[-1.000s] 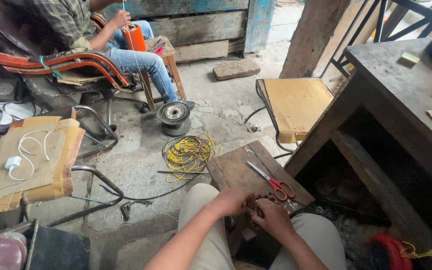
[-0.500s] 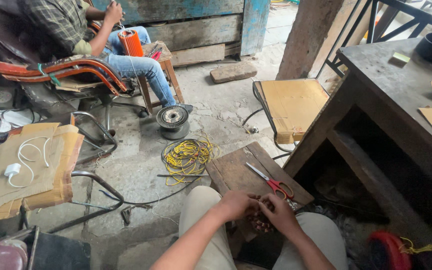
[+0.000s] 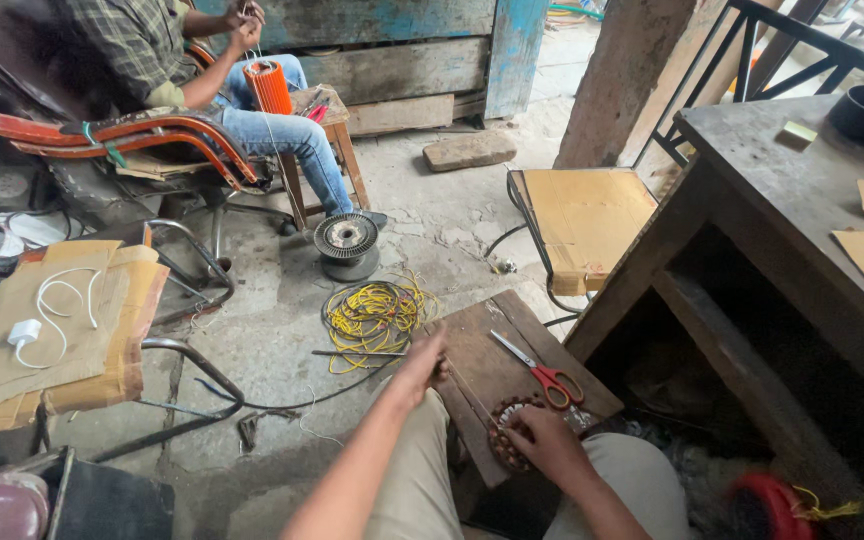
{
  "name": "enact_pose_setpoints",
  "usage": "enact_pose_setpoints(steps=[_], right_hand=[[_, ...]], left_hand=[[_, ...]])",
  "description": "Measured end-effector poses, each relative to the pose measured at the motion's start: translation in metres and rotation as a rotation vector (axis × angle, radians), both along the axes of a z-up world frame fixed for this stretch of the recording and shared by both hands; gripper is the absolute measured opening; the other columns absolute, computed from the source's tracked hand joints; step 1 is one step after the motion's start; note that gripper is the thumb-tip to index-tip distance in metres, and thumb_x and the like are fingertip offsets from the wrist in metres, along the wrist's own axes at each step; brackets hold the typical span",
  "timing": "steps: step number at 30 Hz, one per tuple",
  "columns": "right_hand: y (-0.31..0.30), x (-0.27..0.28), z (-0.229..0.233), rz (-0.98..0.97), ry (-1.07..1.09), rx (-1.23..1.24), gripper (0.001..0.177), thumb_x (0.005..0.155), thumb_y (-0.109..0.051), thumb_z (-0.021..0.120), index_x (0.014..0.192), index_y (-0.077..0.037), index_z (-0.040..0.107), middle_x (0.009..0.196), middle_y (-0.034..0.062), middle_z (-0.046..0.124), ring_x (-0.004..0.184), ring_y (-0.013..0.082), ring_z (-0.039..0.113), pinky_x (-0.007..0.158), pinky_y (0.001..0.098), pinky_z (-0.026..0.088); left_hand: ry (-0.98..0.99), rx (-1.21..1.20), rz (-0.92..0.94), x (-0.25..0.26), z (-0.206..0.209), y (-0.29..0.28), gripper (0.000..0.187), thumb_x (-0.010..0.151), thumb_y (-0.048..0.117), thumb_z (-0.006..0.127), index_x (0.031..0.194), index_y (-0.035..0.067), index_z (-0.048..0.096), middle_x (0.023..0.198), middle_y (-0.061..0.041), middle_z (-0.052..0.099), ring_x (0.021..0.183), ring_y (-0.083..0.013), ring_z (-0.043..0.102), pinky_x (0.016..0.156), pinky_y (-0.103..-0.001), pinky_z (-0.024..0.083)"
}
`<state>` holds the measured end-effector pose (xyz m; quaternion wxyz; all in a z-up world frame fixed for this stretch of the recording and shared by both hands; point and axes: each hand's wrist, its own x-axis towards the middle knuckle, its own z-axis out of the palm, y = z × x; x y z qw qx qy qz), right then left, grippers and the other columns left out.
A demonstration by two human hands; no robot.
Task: The person winds white wire around the slots of a motor stator, repeatedly threading and pulling the wire through the slots. They use red-handled scissors to cut the wire and continue winding. Another person in the background also winds wire on a separate spool.
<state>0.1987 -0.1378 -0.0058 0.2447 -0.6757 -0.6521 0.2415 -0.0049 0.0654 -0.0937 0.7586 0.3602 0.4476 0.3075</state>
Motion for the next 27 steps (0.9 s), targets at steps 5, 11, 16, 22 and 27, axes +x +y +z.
enact_pose_setpoints(steps=[5,11,16,22,27], right_hand=[[0.002,-0.001,0.000,0.009,-0.033,-0.003,0.015,0.080,-0.019,0.077,0.090,-0.008,0.072,0.082,0.0084,0.073,0.073,0.0244,0.072,0.066,0.0376,0.056],[0.004,-0.009,-0.015,0.034,-0.159,0.142,0.017,0.079,-0.020,0.076,0.087,-0.007,0.068,0.076,0.0110,0.068,0.072,0.0296,0.067,0.065,0.0429,0.051],[0.007,0.000,-0.019,-0.044,0.087,0.080,0.018,0.079,-0.017,0.075,0.093,-0.007,0.069,0.075,0.0104,0.068,0.067,0.0247,0.067,0.063,0.0383,0.052],[0.005,0.012,-0.009,-0.166,0.076,0.022,0.018,0.084,-0.017,0.074,0.099,-0.007,0.071,0.080,0.0100,0.071,0.070,0.0192,0.069,0.066,0.0348,0.054],[0.003,0.014,0.002,-0.119,0.113,-0.017,0.017,0.086,-0.017,0.074,0.100,-0.007,0.072,0.085,0.0068,0.075,0.073,0.0175,0.071,0.068,0.0339,0.055]], left_hand=[[0.055,0.157,0.696,-0.005,0.000,0.006,0.038,0.103,0.036,0.060,0.116,0.003,0.046,0.090,-0.005,0.056,0.078,-0.0185,0.056,0.067,-0.038,0.051],[0.403,0.898,-0.274,0.027,0.052,-0.067,0.038,0.090,0.023,0.071,0.123,0.009,0.059,0.108,-0.010,0.070,0.098,-0.0250,0.070,0.086,-0.039,0.056],[0.529,1.170,-0.636,0.025,0.087,-0.100,0.034,0.091,0.029,0.074,0.120,0.013,0.065,0.119,-0.014,0.066,0.105,-0.0369,0.067,0.085,-0.046,0.055],[0.635,1.315,-0.724,0.022,0.094,-0.096,0.043,0.083,0.030,0.076,0.123,0.018,0.067,0.116,-0.013,0.066,0.106,-0.0372,0.066,0.085,-0.049,0.054],[0.747,1.472,-0.761,0.021,0.077,-0.096,0.020,0.086,0.033,0.075,0.102,0.021,0.074,0.114,-0.004,0.071,0.114,-0.0305,0.068,0.089,-0.045,0.056]])
